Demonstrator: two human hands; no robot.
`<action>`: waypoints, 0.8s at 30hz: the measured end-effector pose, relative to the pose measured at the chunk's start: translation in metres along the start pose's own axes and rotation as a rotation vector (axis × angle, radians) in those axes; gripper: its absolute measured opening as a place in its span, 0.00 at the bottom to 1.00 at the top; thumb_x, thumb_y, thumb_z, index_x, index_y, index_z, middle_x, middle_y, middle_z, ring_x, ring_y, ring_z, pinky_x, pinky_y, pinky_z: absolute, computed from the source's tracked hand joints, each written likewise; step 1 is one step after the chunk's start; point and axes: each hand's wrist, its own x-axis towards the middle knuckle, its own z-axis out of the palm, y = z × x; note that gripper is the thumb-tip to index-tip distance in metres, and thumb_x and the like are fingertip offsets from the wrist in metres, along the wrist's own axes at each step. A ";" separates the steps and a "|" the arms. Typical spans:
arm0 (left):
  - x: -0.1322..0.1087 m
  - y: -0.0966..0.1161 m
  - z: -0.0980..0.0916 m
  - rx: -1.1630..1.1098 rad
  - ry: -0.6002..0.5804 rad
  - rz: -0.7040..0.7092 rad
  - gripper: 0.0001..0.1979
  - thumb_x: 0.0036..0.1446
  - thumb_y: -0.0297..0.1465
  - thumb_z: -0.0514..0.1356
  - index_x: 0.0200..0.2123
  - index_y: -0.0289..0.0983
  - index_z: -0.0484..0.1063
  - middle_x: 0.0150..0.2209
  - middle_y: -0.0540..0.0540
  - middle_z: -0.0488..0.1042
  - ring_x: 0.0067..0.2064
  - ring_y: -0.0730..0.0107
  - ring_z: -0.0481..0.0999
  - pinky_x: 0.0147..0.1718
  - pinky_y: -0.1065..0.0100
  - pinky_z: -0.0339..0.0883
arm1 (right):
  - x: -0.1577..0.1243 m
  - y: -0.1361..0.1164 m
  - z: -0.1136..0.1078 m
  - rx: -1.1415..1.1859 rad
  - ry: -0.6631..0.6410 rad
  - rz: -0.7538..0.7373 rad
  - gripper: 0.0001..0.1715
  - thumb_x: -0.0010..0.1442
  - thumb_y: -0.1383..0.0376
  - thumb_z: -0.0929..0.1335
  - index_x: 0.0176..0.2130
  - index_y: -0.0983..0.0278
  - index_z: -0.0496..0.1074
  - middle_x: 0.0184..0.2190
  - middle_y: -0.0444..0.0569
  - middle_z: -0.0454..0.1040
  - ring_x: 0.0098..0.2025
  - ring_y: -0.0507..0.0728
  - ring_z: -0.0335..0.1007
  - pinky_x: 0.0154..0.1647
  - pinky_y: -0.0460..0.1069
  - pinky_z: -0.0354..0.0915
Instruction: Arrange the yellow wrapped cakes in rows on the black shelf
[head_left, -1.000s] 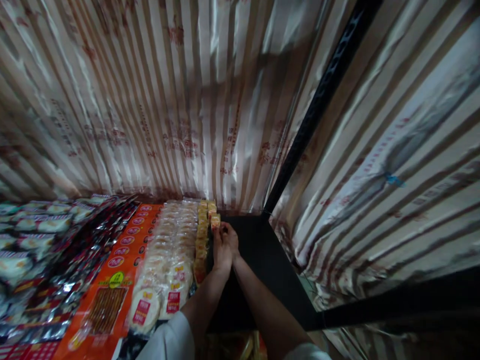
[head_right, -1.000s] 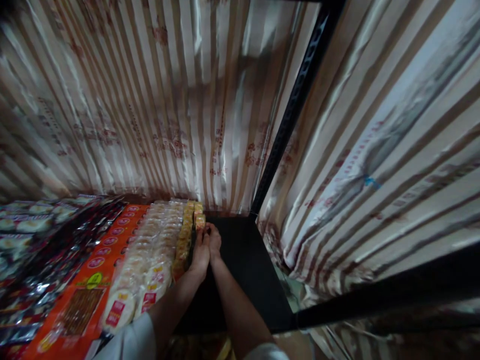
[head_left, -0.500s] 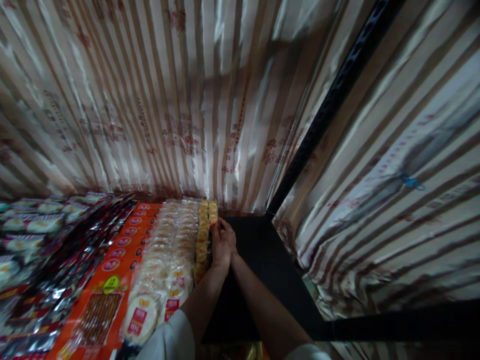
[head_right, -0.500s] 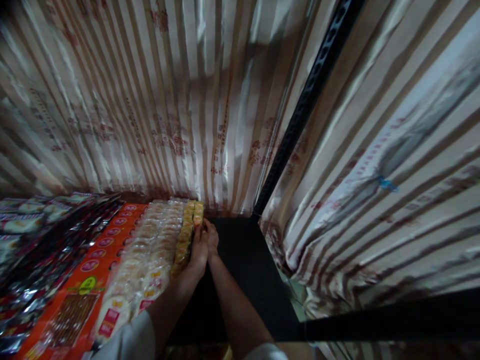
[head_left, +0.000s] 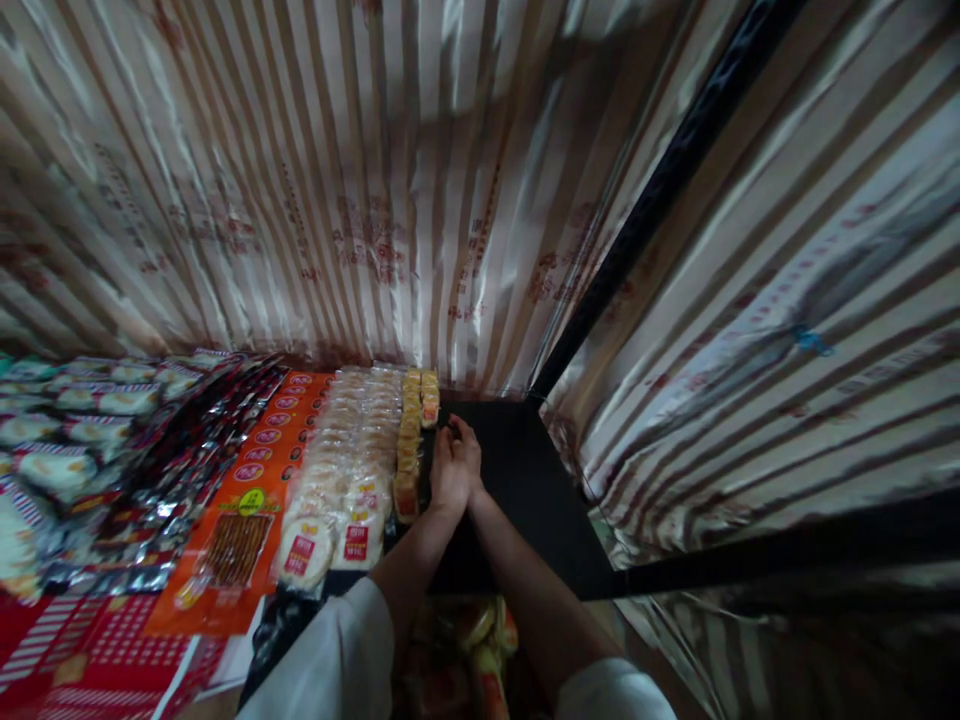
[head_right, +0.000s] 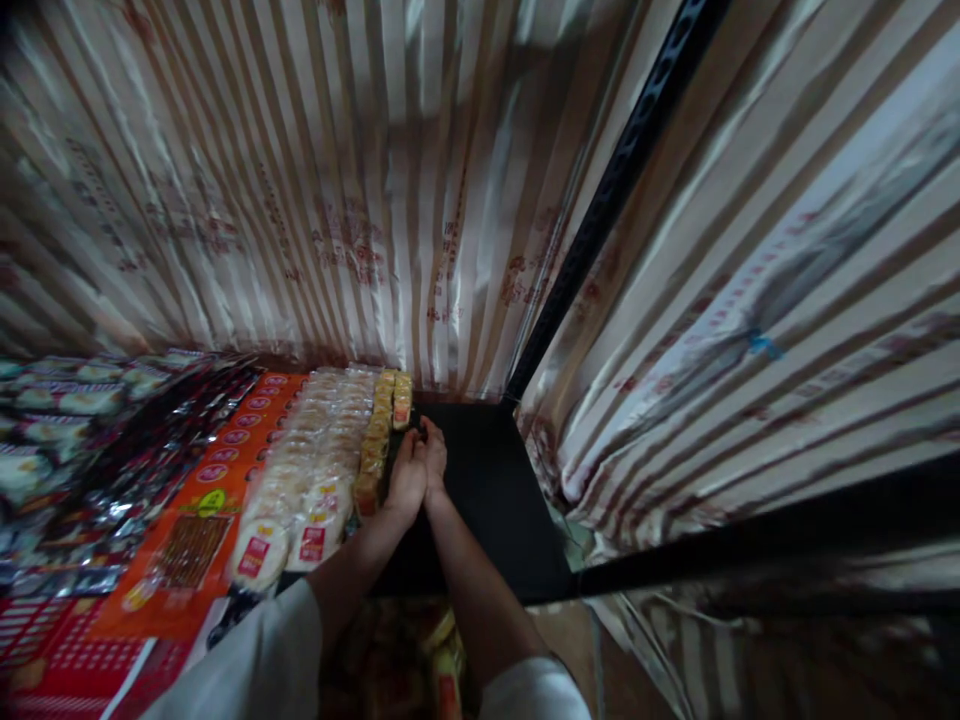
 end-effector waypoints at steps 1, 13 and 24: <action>-0.014 -0.002 -0.005 0.008 0.009 -0.008 0.22 0.58 0.34 0.52 0.56 0.40 0.64 0.55 0.41 0.68 0.62 0.54 0.59 0.58 0.55 0.59 | -0.010 -0.002 -0.004 0.016 0.017 0.015 0.24 0.52 0.66 0.61 0.50 0.63 0.68 0.45 0.50 0.73 0.49 0.56 0.66 0.53 0.53 0.62; -0.221 -0.110 -0.098 0.370 -0.136 0.019 0.18 0.58 0.31 0.44 0.44 0.38 0.71 0.45 0.42 0.74 0.49 0.64 0.72 0.52 0.63 0.63 | -0.233 -0.001 -0.068 -0.176 -0.233 -0.035 0.15 0.61 0.61 0.59 0.39 0.62 0.71 0.38 0.51 0.76 0.42 0.57 0.71 0.46 0.50 0.66; -0.229 -0.144 -0.138 1.207 -0.541 -0.061 0.23 0.50 0.19 0.48 0.49 0.33 0.69 0.52 0.35 0.70 0.52 0.54 0.71 0.44 0.61 0.68 | -0.288 0.019 -0.074 -0.951 -0.736 -0.039 0.28 0.58 0.74 0.59 0.57 0.65 0.64 0.52 0.59 0.70 0.55 0.63 0.63 0.52 0.54 0.61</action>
